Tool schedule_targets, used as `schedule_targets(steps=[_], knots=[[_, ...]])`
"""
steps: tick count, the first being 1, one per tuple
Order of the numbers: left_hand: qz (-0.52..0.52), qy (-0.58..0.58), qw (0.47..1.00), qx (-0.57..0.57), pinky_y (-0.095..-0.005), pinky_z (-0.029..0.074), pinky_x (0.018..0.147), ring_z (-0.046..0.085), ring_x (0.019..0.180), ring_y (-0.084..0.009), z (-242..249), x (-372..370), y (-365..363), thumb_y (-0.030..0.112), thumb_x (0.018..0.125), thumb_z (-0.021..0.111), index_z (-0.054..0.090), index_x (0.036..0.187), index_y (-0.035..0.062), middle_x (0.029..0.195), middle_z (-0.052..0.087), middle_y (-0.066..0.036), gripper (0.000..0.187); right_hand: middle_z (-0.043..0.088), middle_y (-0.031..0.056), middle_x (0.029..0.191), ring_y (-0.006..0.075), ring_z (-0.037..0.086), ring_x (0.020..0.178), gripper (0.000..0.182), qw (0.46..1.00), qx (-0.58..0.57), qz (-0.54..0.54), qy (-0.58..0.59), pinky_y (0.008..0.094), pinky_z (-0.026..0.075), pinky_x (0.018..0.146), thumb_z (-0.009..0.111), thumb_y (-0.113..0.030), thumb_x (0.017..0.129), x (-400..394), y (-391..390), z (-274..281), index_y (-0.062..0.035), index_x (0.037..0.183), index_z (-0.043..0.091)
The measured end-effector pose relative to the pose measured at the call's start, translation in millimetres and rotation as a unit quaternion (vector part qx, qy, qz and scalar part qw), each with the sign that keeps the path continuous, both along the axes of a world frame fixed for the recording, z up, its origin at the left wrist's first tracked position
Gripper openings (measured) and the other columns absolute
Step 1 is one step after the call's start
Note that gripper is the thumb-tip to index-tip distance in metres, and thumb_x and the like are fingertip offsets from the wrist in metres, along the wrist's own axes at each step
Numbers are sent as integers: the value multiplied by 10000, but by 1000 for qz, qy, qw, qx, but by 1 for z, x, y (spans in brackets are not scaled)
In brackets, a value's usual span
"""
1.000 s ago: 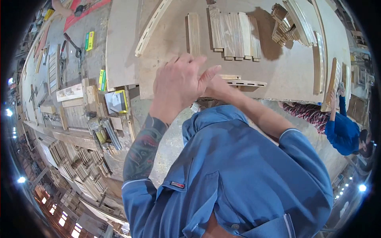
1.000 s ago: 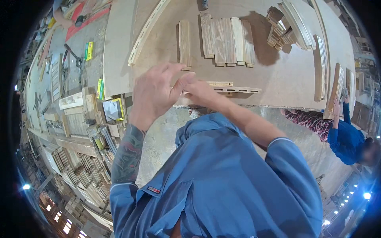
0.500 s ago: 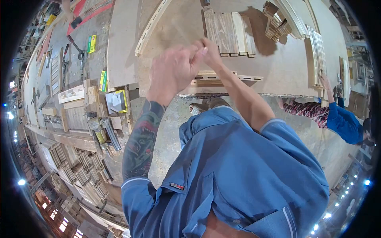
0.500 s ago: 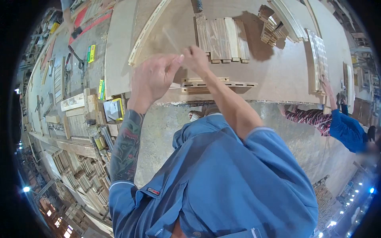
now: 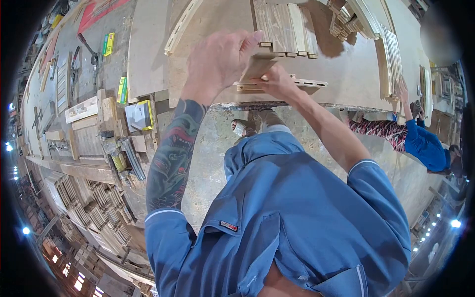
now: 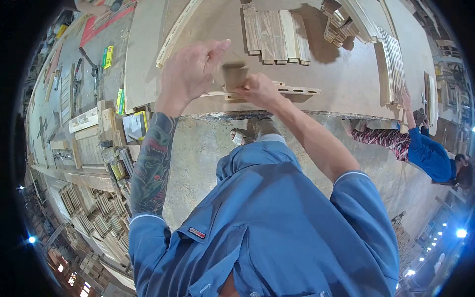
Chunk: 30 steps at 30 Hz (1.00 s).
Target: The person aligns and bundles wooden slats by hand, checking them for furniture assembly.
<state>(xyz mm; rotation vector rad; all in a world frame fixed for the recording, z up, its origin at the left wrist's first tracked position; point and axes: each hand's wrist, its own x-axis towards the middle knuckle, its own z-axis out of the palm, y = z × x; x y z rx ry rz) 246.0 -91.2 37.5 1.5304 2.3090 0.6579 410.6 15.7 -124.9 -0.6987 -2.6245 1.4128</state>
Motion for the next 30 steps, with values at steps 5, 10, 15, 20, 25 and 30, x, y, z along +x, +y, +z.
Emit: schedule_targets(steps=[5, 10, 15, 20, 25, 30], knots=[[9, -11, 1000, 2, -438, 507, 719, 661, 841, -356, 3, 2, 3, 558, 987, 418, 720, 1080, 127, 921, 700, -145, 534, 681, 177, 801, 406, 652, 740, 222, 992, 116, 27, 31, 502, 509, 632, 705, -231, 823, 2, -7, -4, -129, 1020, 694], [-50, 52, 997, -1, -443, 516, 731, 663, 855, -350, 5, 32, 30, 534, 978, 451, 722, 1063, 115, 941, 700, -155, 507, 667, 155, 761, 396, 649, 743, 284, 986, 114, 21, 117, 490, 514, 644, 711, -166, 790, 6, -10, -14, -118, 1065, 658], [-22, 93, 993, -72, -444, 525, 723, 666, 851, -344, 13, 41, 38, 493, 968, 495, 726, 1019, 90, 921, 699, -148, 467, 683, 166, 934, 378, 653, 867, 315, 983, 154, 98, 20, 479, 527, 759, 633, -210, 839, -3, 58, -28, -85, 1127, 647], [-11, 78, 995, -59, -429, 527, 706, 670, 843, -333, 7, 43, 37, 487, 968, 506, 730, 994, 89, 909, 700, -125, 457, 550, 209, 1345, 418, 504, 1260, 531, 883, 413, -200, -98, 495, 402, 1054, 574, -204, 869, -32, 76, -69, -35, 1366, 492], [-8, 66, 996, -65, -426, 527, 715, 672, 863, -334, 7, 44, 34, 507, 964, 502, 731, 1003, 96, 937, 705, -129, 472, 409, 262, 1441, 470, 413, 1316, 636, 937, 255, -222, -90, 508, 360, 1083, 626, -125, 814, -37, 33, -66, -4, 1401, 412], [-2, 33, 998, -56, -438, 526, 734, 671, 886, -354, 8, 43, 31, 542, 958, 480, 729, 1032, 111, 963, 707, -143, 503, 663, 195, 1054, 358, 653, 980, 527, 940, 29, -312, -134, 410, 528, 811, 744, -162, 739, -14, 65, -60, -14, 1215, 573]])
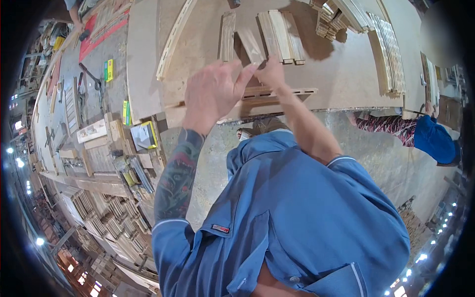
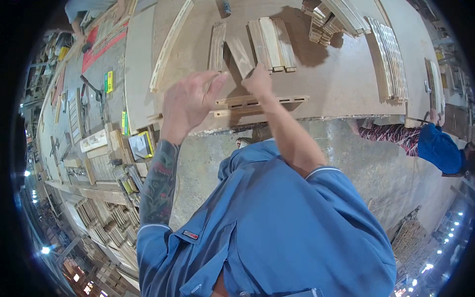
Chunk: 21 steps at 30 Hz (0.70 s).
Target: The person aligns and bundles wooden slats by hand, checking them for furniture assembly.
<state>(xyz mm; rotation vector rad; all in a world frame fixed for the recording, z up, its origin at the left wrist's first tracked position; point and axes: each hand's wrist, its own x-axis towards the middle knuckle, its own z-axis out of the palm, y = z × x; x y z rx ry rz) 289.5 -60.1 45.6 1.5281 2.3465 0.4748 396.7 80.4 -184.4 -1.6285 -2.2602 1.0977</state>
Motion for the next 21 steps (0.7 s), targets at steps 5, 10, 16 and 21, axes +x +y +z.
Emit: schedule_targets(steps=[5, 10, 16, 21], knots=[[-3, 10, 1000, -16, -443, 528, 743, 677, 880, -367, -5, -4, 1, 595, 940, 466, 734, 1050, 122, 907, 711, -159, 554, 706, 172, 887, 287, 688, 844, 333, 971, -189, 48, 139, 349, 527, 786, 773, -267, 736, 38, 13, 26, -22, 941, 679], [5, 5, 1000, 6, -450, 527, 742, 679, 873, -371, -8, -5, -1, 617, 930, 468, 737, 1058, 126, 907, 714, -161, 574, 711, 179, 878, 287, 701, 830, 407, 991, -33, 29, 126, 388, 539, 762, 783, -342, 733, 38, -11, 15, 0, 927, 676], [11, -15, 1000, 14, -453, 525, 734, 680, 864, -373, -9, -5, -2, 621, 924, 480, 736, 1065, 117, 901, 715, -168, 583, 701, 188, 890, 271, 698, 843, 457, 971, 117, 152, -141, 381, 539, 749, 781, -393, 754, 17, -17, 39, 11, 933, 665], [30, -17, 999, 19, -446, 524, 730, 681, 853, -369, -8, -5, -1, 609, 923, 499, 736, 1054, 106, 898, 715, -165, 571, 706, 103, 880, 166, 676, 811, 406, 949, -253, 121, 144, 311, 538, 722, 678, -394, 890, 41, 0, 60, 5, 966, 686]])
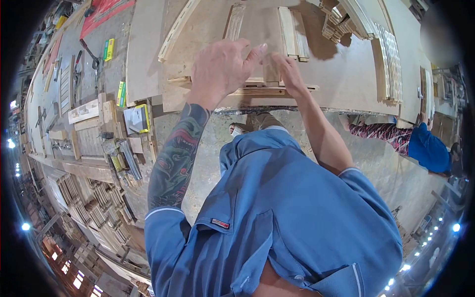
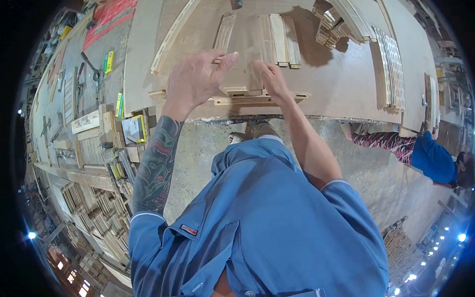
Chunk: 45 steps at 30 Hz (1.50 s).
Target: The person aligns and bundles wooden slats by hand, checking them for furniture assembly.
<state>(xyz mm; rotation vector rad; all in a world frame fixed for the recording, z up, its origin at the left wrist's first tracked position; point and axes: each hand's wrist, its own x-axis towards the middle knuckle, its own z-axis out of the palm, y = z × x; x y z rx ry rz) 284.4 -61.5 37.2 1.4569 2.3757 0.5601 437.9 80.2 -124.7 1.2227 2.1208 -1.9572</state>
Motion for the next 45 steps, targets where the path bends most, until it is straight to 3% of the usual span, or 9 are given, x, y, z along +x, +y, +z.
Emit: schedule_targets(steps=[2, 9, 12, 15, 20, 33, 37, 40, 45], knots=[[2, -11, 1000, -7, -440, 523, 728, 682, 851, -365, 1, 0, 1, 593, 926, 509, 735, 1047, 99, 903, 714, -165, 556, 711, 42, 886, 118, 662, 817, 334, 970, -99, -66, 213, 282, 534, 727, 600, -318, 979, 13, -10, -1, -3, 1028, 701], [1, -13, 1000, 14, -427, 520, 738, 677, 858, -364, 1, 0, 1, 542, 942, 515, 727, 1051, 89, 884, 710, -155, 512, 740, 91, 948, 153, 687, 850, 297, 978, 0, 52, 202, 309, 542, 765, 702, -196, 892, 7, -17, -14, 22, 1093, 691], [6, -26, 1000, 2, -427, 517, 755, 672, 879, -367, 4, 1, 1, 496, 959, 510, 715, 1061, 73, 914, 709, -159, 481, 716, 163, 984, 281, 702, 882, 290, 980, 130, 142, 56, 353, 541, 764, 727, -204, 830, 10, -21, -9, -77, 1090, 707], [11, -34, 996, 83, -464, 514, 697, 658, 813, -382, 1, 3, 4, 469, 961, 518, 711, 950, 79, 845, 683, -161, 435, 703, 153, 957, 336, 676, 913, 282, 947, 264, 174, 62, 383, 537, 758, 734, -237, 819, 14, -32, 7, -90, 1058, 717], [-4, -14, 997, 80, -424, 519, 717, 664, 864, -348, 4, 2, 5, 369, 957, 565, 706, 1043, 81, 958, 692, -133, 332, 636, 7, 755, 203, 619, 795, 250, 860, 455, 188, 136, 389, 381, 754, 676, -105, 726, 24, -41, -11, -197, 957, 644], [-106, -3, 994, 1, -457, 440, 921, 612, 1019, -375, 31, 35, 48, 454, 978, 487, 675, 1174, 67, 1116, 665, -161, 473, 661, 7, 807, 200, 614, 820, 184, 874, 420, 210, 122, 405, 363, 781, 669, -135, 763, 20, -35, 6, -178, 940, 645], [-124, -12, 992, -25, -480, 392, 980, 615, 969, -336, 0, 57, 55, 398, 996, 470, 697, 1088, 81, 1041, 685, -124, 400, 670, 11, 813, 200, 617, 827, 190, 918, 308, 217, 125, 409, 366, 779, 663, -140, 762, 23, -37, -1, -175, 949, 661], [-90, -35, 993, -73, -515, 373, 1010, 624, 916, -307, 4, 55, 45, 361, 991, 487, 709, 997, 100, 962, 690, -81, 343, 666, 4, 788, 203, 620, 833, 235, 877, 405, 179, 188, 401, 376, 775, 665, -154, 758, 25, -37, -9, -156, 994, 664], [-79, 57, 986, -132, -532, 367, 1029, 641, 866, -319, 21, 54, 52, 327, 1004, 457, 728, 976, 95, 891, 702, -129, 358, 677, 92, 965, 289, 622, 958, 372, 908, 373, 189, 33, 464, 412, 910, 691, -210, 763, 32, -3, -18, -102, 1110, 612]])
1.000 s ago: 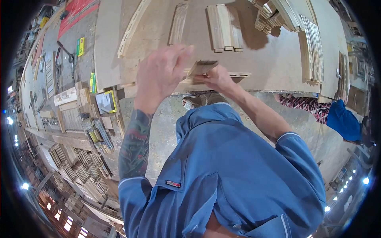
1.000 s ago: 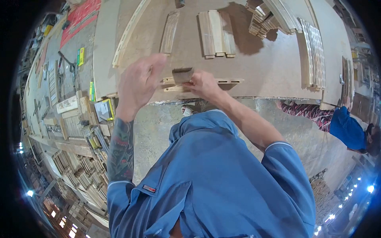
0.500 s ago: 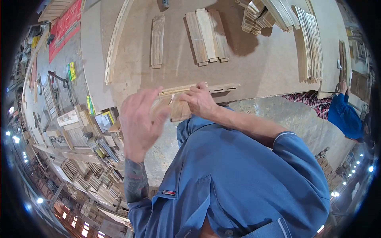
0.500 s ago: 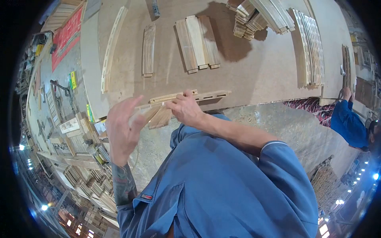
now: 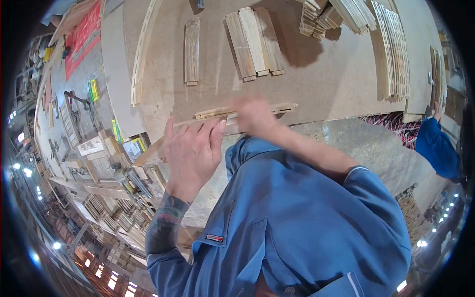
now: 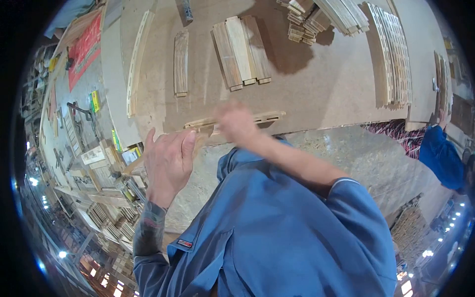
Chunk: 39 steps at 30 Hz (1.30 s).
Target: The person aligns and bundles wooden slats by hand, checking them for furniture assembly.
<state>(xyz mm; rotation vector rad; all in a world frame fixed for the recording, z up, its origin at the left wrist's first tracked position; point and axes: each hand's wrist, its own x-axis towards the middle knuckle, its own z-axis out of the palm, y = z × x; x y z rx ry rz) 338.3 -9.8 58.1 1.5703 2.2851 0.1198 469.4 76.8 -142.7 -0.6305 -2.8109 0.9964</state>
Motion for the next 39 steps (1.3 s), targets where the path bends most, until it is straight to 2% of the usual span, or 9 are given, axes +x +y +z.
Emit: schedule_targets(steps=[2, 4, 8, 10, 12, 14, 15, 24, 39], knots=[[10, 11, 999, -32, -534, 381, 1013, 648, 821, -326, 0, 3, 0, 333, 1005, 458, 736, 967, 90, 827, 701, -145, 371, 656, 169, 1086, 349, 587, 1083, 426, 964, -29, -258, -61, 511, 382, 996, 699, -234, 781, -3, 54, 1, -64, 1151, 572], [15, 20, 1000, -16, -538, 383, 1006, 650, 814, -331, -3, 5, -5, 347, 1002, 466, 739, 958, 86, 810, 698, -150, 380, 651, 214, 1117, 378, 578, 1124, 476, 869, 237, -433, -21, 528, 365, 1023, 709, -277, 797, -11, 88, -60, -30, 1167, 541], [15, 74, 997, 10, -501, 433, 940, 652, 775, -348, 4, 1, -1, 425, 971, 523, 752, 954, 97, 809, 703, -162, 401, 669, 207, 1070, 386, 605, 1075, 540, 863, 230, -450, -17, 550, 344, 1031, 706, -312, 809, -23, 100, -68, -19, 1218, 510], [13, 72, 997, 19, -476, 460, 878, 653, 771, -360, 4, -3, -5, 458, 958, 531, 755, 963, 104, 819, 704, -167, 419, 682, 193, 995, 384, 633, 995, 524, 873, -51, -474, -102, 536, 393, 979, 698, -322, 811, -17, 115, -35, -8, 1199, 535], [17, 67, 997, 25, -451, 486, 816, 655, 766, -373, 1, -7, -9, 491, 944, 540, 758, 972, 110, 829, 704, -172, 439, 688, 149, 941, 278, 657, 915, 424, 889, -49, -440, -119, 452, 475, 858, 689, -297, 847, 1, 121, -35, -5, 1136, 581], [55, -57, 997, 21, -433, 499, 708, 658, 791, -389, -4, -13, -12, 531, 944, 507, 754, 1005, 120, 843, 701, -176, 483, 689, 102, 952, 158, 654, 889, 325, 808, -365, -426, 182, 342, 514, 746, 686, -273, 886, 12, 113, -12, 4, 1041, 619], [65, -58, 996, 20, -433, 499, 708, 658, 791, -389, -6, -15, -14, 531, 944, 507, 754, 1005, 120, 843, 701, -176, 483, 700, 78, 975, 113, 645, 922, 307, 815, -345, -408, 224, 285, 522, 768, 687, -244, 910, 16, 95, 3, 20, 1058, 637], [62, -59, 995, 42, -451, 502, 703, 658, 807, -394, -18, -15, -19, 612, 971, 380, 736, 1092, 137, 808, 691, -173, 606, 733, 150, 989, 235, 701, 935, 284, 963, -258, -33, 65, 351, 531, 827, 704, -174, 866, 21, 8, 23, 10, 1081, 684], [48, -150, 978, 137, -403, 455, 576, 610, 612, -333, -16, -22, -20, 663, 969, 364, 722, 976, 60, 591, 573, -140, 701, 700, 143, 900, 371, 657, 819, 238, 990, -124, 19, 66, 445, 521, 741, 660, -65, 805, 24, -7, 27, -54, 1042, 679]])
